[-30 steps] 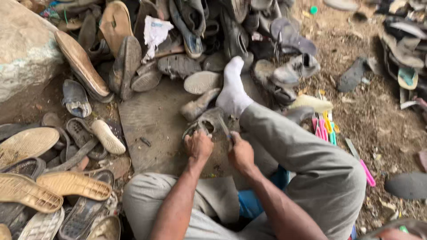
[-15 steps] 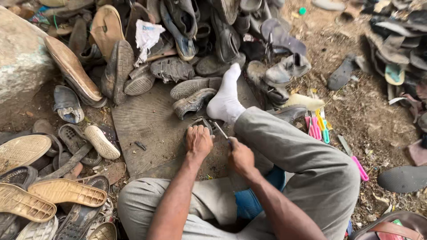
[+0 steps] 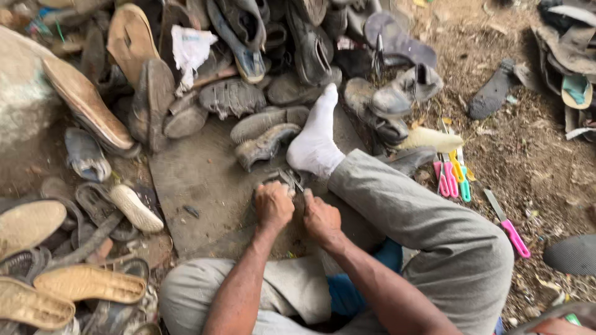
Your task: The person repairs shoes using a knife and a small metal tool while sitting on the ground amidst a pile of footwear.
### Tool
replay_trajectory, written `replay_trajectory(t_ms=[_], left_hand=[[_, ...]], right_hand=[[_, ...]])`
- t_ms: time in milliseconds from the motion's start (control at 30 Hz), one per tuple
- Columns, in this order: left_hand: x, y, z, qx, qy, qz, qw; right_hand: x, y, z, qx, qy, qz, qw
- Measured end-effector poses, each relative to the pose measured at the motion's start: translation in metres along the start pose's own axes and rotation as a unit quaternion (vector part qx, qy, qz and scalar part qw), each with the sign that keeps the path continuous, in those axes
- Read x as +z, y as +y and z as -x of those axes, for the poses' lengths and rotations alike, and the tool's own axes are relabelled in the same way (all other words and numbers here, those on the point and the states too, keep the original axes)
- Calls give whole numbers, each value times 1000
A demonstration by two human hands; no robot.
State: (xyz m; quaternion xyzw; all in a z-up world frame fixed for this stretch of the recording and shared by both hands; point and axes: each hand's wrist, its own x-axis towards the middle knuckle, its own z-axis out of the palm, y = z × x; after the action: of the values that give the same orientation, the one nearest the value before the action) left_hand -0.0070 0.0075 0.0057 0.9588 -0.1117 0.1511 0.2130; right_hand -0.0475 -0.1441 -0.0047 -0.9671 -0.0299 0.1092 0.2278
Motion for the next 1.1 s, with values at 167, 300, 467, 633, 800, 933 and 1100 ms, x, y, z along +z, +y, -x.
replay_trajectory(t_ms=[167,300,467,633,800,933,1100], left_hand=[[1,0,-10,-35,-26,76,996],[3,-8,-9,-95,-75,68,990],[-6,-2,-10,-45,-9,85,995],[-12,-2,-19,-57,-16,87,994],[-6,3,-7,-101,-19,85,991],[-6,11,-7,-131,-54,81,987],[2,31,-19,-344,-142,149,916]], right_hand=[[1,22,39,26,-6,-45,999],[18,20,14,-52,118,-261,957],[42,14,-32,120,-56,-472,871],[49,2,2,18,37,-354,934],[18,-22,6,62,-36,-344,936],[28,-35,27,77,-8,-375,924],[24,-26,65,57,17,-317,946]])
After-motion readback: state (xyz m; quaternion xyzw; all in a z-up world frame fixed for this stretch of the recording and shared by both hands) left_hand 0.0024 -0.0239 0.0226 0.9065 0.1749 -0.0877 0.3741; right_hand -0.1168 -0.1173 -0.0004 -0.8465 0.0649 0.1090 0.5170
